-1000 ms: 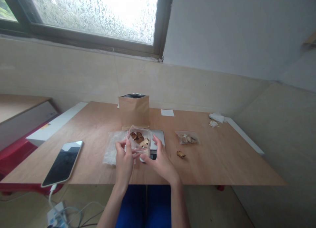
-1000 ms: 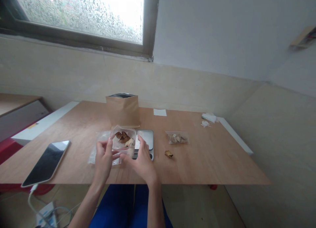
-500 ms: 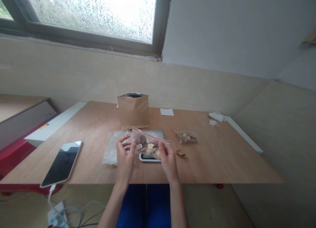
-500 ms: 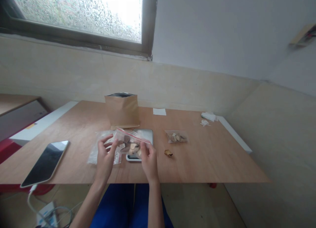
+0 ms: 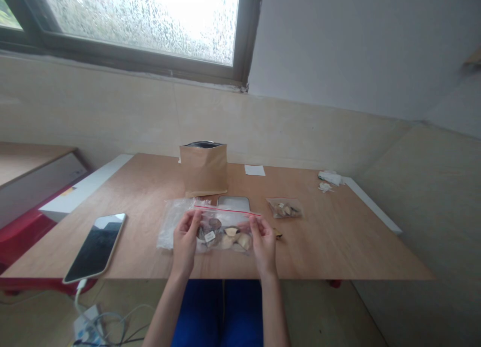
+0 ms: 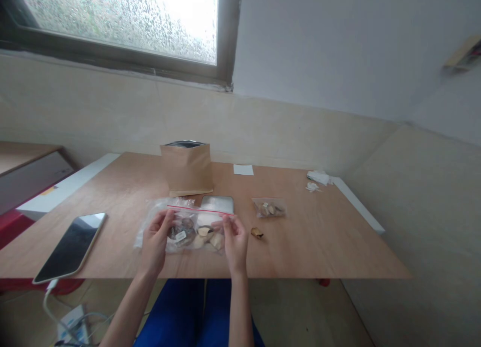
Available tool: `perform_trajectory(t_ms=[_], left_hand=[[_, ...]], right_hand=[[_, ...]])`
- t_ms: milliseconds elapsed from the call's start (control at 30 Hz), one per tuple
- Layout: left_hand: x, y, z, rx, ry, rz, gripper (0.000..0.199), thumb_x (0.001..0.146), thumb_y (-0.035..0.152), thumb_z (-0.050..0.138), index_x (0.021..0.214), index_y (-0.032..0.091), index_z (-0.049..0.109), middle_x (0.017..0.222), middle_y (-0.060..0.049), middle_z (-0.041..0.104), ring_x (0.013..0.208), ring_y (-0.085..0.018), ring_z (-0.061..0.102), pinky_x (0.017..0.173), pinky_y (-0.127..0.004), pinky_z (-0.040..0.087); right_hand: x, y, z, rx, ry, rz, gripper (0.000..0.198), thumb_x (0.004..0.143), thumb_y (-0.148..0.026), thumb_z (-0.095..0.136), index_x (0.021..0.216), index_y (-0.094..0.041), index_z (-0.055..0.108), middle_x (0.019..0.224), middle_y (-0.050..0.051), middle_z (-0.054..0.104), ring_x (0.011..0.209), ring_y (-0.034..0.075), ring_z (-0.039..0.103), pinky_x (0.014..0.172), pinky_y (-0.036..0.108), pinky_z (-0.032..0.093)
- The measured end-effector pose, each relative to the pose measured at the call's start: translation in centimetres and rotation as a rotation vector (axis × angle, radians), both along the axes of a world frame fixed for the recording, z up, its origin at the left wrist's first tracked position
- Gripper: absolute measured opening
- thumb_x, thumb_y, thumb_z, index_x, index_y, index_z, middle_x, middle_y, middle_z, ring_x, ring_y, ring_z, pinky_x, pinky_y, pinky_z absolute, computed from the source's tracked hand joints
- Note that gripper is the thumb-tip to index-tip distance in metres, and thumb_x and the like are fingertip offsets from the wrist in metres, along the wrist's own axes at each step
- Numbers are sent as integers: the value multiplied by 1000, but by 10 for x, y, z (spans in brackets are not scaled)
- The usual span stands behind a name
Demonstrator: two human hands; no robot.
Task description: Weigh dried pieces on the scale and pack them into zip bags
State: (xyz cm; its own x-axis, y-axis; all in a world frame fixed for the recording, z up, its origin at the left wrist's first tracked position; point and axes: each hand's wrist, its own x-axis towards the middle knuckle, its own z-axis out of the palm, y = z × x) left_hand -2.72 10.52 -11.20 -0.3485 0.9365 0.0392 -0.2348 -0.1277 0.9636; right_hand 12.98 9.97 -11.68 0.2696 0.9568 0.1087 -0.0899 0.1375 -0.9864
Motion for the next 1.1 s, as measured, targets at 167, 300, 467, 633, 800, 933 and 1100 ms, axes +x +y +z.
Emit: perform_trajectory(t_ms=[167, 300, 467, 633, 800, 933, 1100], left_hand=[[-1, -1, 1, -26, -51, 22, 31, 69, 46, 64, 77, 16, 60, 63, 3, 61, 55, -9, 54, 52, -18, 40], [-2, -2, 3, -40, -43, 36, 32, 69, 45, 64, 80, 16, 60, 67, 0, 65, 58, -13, 61, 53, -19, 43], [-3, -3, 3, -44, -37, 46, 34, 69, 45, 64, 83, 15, 60, 71, -3, 67, 61, -17, 65, 56, -24, 48], [-1, -5, 2, 7, -57, 73, 26, 72, 40, 63, 80, 16, 61, 70, -1, 67, 68, -16, 65, 61, -22, 47], [5, -5, 1, 28, -70, 152, 25, 73, 41, 61, 78, 16, 60, 64, 0, 65, 62, -14, 62, 55, -21, 43], [9, -4, 1, 18, -105, 138, 28, 72, 43, 62, 78, 16, 59, 60, 2, 62, 52, -10, 55, 47, -19, 39], [14, -4, -1, 28, -169, 104, 29, 71, 45, 63, 78, 17, 57, 62, 2, 62, 55, -11, 57, 56, -21, 45]], right_hand=[[3, 0, -1, -15, 33, -77, 32, 74, -46, 62, 80, -14, 62, 70, 6, 69, 58, 15, 62, 58, 25, 48], [5, -2, 0, -16, -45, -68, 36, 81, -48, 52, 84, -15, 64, 78, 8, 70, 64, 17, 62, 60, 26, 48], [5, -4, 4, 26, -130, -67, 39, 86, -50, 43, 82, -16, 63, 80, 6, 68, 66, 16, 61, 64, 27, 47], [2, -5, 7, 50, -164, -137, 36, 85, -49, 44, 81, -17, 60, 77, 5, 66, 67, 16, 60, 67, 27, 46], [-1, -6, 10, 81, -171, -166, 36, 85, -49, 45, 80, -17, 60, 75, 4, 66, 69, 16, 60, 69, 27, 46], [-1, -4, 9, 83, -130, -155, 37, 85, -49, 43, 78, -16, 59, 75, 5, 66, 68, 16, 60, 70, 27, 46], [-2, -1, 2, 57, -56, -66, 32, 84, -47, 47, 79, -17, 58, 75, 4, 66, 68, 15, 60, 69, 27, 47]])
